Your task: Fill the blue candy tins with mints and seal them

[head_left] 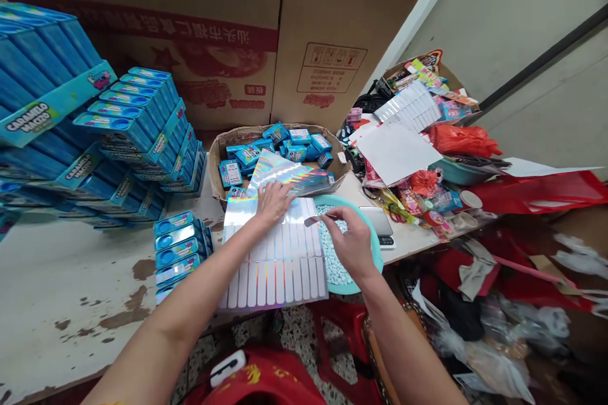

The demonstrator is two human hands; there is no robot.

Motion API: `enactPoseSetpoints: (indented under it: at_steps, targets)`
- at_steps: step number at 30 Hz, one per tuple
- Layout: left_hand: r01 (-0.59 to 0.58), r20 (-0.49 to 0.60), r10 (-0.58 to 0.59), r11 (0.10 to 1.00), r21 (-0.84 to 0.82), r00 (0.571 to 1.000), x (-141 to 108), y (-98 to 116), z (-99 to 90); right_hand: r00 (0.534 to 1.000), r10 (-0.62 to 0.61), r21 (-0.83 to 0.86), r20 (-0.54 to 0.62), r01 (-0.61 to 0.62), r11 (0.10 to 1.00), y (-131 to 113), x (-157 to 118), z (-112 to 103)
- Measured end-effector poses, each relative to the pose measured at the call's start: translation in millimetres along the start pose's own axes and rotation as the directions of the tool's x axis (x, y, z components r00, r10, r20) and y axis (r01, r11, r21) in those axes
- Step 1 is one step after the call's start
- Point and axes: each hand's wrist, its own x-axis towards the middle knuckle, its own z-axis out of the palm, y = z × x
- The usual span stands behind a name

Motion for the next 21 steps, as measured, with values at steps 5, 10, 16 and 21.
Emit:
enactPoseSetpoints:
  at_steps: [5, 10, 16, 21]
  targets:
    - [-0.092, 0.070, 0.156, 0.828, -0.553, 0.985, -60.9, 22.8, -47.7, 0.991, 0.090, 0.196, 0.096, -0.108, 0.975, -33.6, -4.1, 4.2]
    - [0.166, 0.138, -0.104, 0.781, -0.602, 0.985, -141.4, -2.4, -85.0, 0.958, 0.146, 0.340, 0.248, -0.227, 0.912, -75.6, -25.9, 56.0]
    - [0.402, 0.109, -0.425, 0.698, -0.592, 0.899, -217.7, -90.1, -137.2, 0.902, 0.073, 0.465, 0.425, -0.287, 0.837, -142.5, -57.2, 152.3]
    - [0.437, 0.071, -0.461, 0.765, -0.473, 0.884, -235.1, -149.5, -149.6, 0.887, 0.065, 0.337, 0.457, -0.240, 0.910, -166.5, -63.1, 217.1]
